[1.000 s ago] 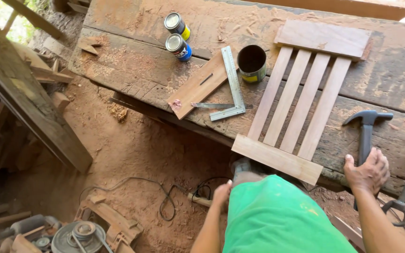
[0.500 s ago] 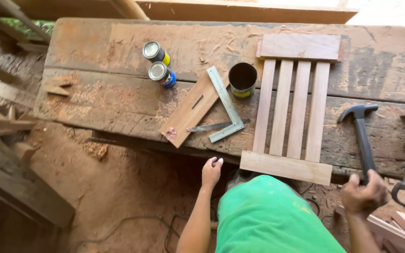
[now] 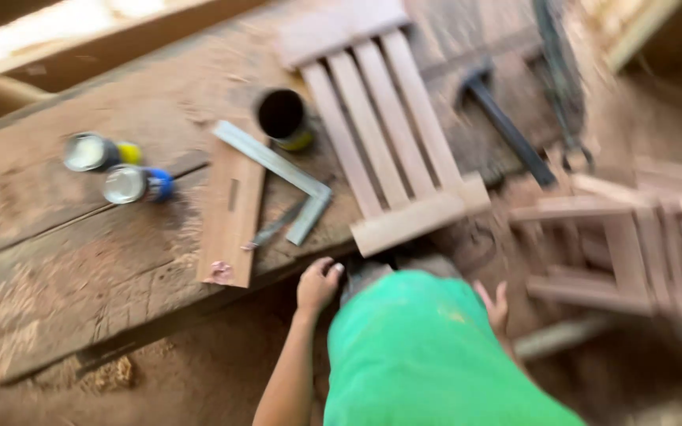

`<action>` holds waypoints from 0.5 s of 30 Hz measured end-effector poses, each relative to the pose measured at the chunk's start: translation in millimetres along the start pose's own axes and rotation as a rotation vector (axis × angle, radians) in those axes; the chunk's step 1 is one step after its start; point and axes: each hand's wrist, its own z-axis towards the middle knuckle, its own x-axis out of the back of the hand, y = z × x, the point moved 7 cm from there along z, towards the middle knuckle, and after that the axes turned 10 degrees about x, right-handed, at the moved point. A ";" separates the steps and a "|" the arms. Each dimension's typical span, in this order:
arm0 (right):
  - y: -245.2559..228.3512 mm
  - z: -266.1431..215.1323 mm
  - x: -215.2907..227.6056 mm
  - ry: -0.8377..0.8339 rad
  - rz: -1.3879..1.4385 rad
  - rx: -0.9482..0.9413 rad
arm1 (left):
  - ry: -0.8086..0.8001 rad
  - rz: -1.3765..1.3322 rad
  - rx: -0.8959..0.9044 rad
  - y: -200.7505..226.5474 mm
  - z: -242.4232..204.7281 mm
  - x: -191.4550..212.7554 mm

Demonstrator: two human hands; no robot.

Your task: The person assembles a small wooden slatted panel by tapping pieces together with a hammer and then securing them with a large clamp. They adjust the wood pieces and tighten the clamp to hold the assembly in place.

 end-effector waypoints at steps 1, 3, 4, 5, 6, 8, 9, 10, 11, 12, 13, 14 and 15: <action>14.9 -3.0 24.4 0.036 0.099 -0.012 | -0.054 0.020 0.063 -12.2 -10.4 -0.5; 11.1 46.9 27.7 0.001 0.175 0.006 | -0.044 -0.004 0.109 -24.5 5.3 -4.6; 25.2 59.4 40.1 0.007 0.243 -0.035 | -0.052 -0.020 0.222 -53.9 2.5 -14.1; 39.1 71.9 52.7 0.014 0.311 -0.076 | -0.059 -0.037 0.335 -83.0 -1.7 -24.4; 36.3 65.1 42.5 0.017 0.320 -0.079 | -0.060 -0.027 0.333 -106.3 -3.4 -38.1; 21.3 51.7 38.2 0.248 0.433 0.059 | -0.039 -0.207 0.493 -163.3 -12.0 -63.5; 12.5 54.6 37.7 0.251 0.438 0.051 | -0.037 -0.197 0.496 -173.9 -20.0 -70.4; 0.8 63.3 30.0 0.196 0.407 0.056 | -0.032 -0.215 0.549 -187.1 -24.6 -77.5; -10.0 71.7 21.9 0.142 0.376 0.062 | -0.028 -0.232 0.602 -201.0 -29.0 -84.1; -25.7 74.4 8.5 0.138 0.369 0.050 | -0.019 -0.233 0.614 -204.7 -27.8 -85.8; -40.2 77.1 -5.9 0.141 0.451 0.038 | -0.039 -0.122 0.585 -206.7 -25.5 -87.8; -56.0 82.7 -22.7 0.137 0.529 0.025 | -0.056 -0.018 0.556 -209.1 -22.7 -91.6; -73.4 88.9 -43.5 0.127 0.518 0.013 | -0.043 -0.026 0.569 -202.1 -27.0 -90.6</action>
